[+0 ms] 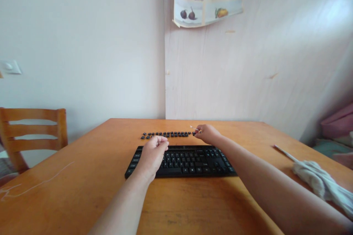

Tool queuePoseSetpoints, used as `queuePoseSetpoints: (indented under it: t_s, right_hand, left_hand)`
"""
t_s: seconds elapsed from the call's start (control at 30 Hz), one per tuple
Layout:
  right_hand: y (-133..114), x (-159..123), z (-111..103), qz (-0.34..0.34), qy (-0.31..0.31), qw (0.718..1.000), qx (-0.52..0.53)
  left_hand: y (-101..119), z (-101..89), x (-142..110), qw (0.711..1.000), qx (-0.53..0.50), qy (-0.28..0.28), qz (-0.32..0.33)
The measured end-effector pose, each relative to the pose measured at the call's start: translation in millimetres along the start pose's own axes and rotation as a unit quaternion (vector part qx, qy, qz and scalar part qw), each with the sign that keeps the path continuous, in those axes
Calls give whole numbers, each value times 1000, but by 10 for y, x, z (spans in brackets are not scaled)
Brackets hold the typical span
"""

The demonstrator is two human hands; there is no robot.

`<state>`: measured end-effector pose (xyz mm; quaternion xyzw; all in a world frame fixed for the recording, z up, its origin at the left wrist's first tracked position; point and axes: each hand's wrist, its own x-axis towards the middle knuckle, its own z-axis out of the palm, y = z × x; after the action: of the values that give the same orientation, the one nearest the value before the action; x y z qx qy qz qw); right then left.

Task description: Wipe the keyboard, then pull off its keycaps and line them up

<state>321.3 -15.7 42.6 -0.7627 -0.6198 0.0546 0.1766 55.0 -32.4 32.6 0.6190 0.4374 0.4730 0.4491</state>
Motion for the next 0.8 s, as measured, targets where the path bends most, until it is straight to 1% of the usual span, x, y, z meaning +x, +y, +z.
queuePoseSetpoints:
  t_s: [0.4, 0.8]
  right_hand:
    - [-97, 194, 137, 11, -23, 998, -53]
    - [-100, 259, 193, 13, -34, 996, -78]
  left_hand:
    - [-34, 0, 14, 1000, 3, -4, 7]
    - [-13, 3, -4, 999, 28, -13, 15]
